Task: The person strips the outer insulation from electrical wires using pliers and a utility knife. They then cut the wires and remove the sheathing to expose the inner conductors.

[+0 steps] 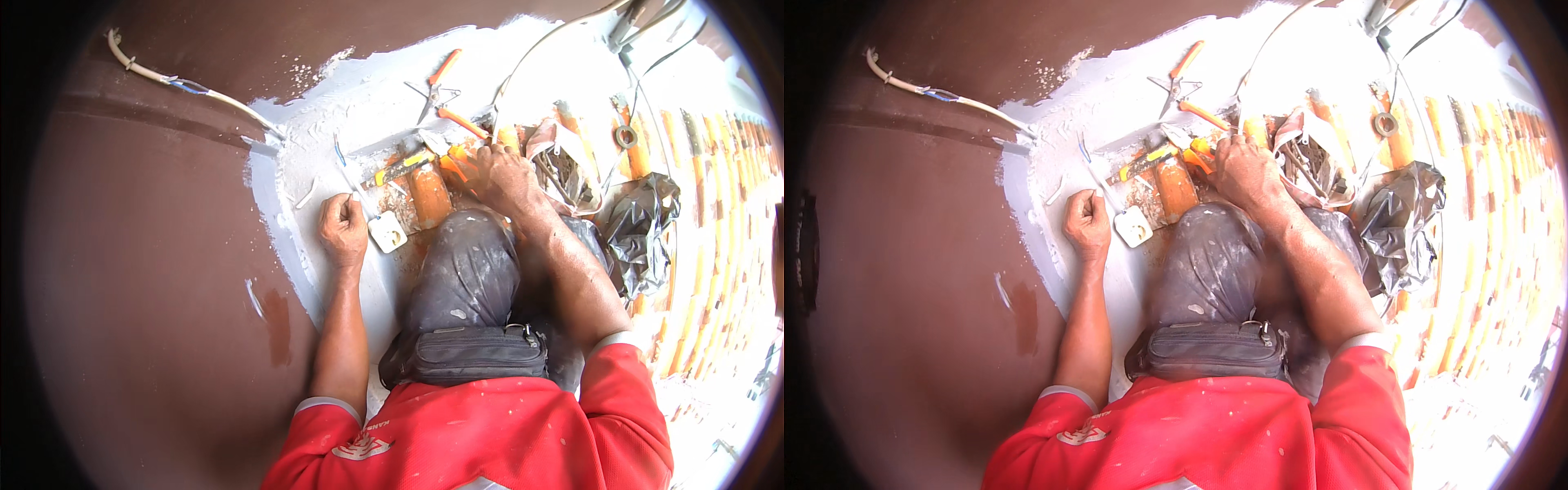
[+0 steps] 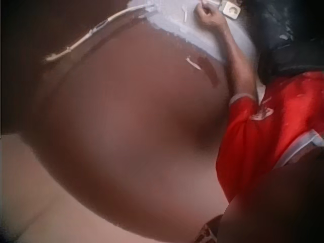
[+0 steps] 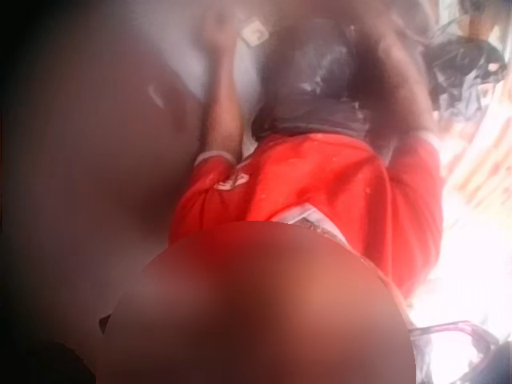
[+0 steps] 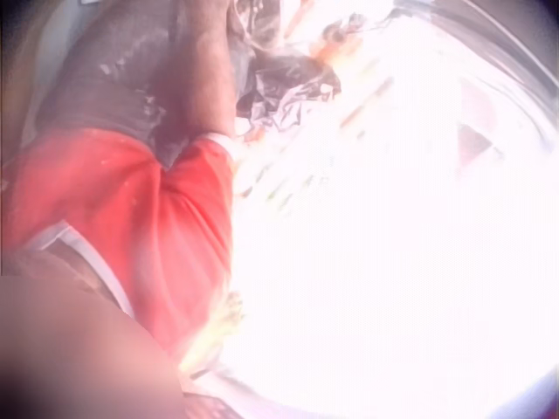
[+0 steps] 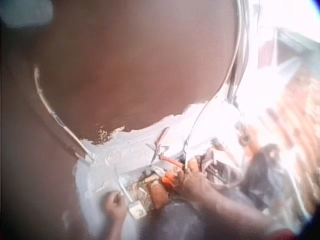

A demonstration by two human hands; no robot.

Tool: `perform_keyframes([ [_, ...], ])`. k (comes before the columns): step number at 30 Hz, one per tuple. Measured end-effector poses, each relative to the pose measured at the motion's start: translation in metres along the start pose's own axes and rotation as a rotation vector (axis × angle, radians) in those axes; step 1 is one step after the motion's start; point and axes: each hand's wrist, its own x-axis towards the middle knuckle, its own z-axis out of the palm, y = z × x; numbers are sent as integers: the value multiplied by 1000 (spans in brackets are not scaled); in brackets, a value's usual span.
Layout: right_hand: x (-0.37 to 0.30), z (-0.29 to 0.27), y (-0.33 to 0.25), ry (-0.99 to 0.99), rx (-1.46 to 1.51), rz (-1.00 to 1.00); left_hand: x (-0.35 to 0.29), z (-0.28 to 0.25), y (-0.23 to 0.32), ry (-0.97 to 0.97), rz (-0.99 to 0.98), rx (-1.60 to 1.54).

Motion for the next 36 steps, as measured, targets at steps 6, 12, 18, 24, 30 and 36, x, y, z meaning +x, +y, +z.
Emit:
perform_keyframes([
  [6,-26,-57,-32,-105,-181,-135,-5,5,-16,-2,-5,37],
  [12,-72,-55,-25,-70,182,-89,-7,11,-33,-26,-58,-24],
  [18,-100,-82,84,188,144,446,-9,8,-35,8,-26,-45],
  [24,-113,-76,76,71,430,381,-4,5,-12,-1,-11,5],
  [30,-78,-47,28,-124,388,37,-3,1,-11,23,-13,-16],
  [36,-55,-51,8,-140,356,-76,-2,-4,-1,37,-64,-117],
])
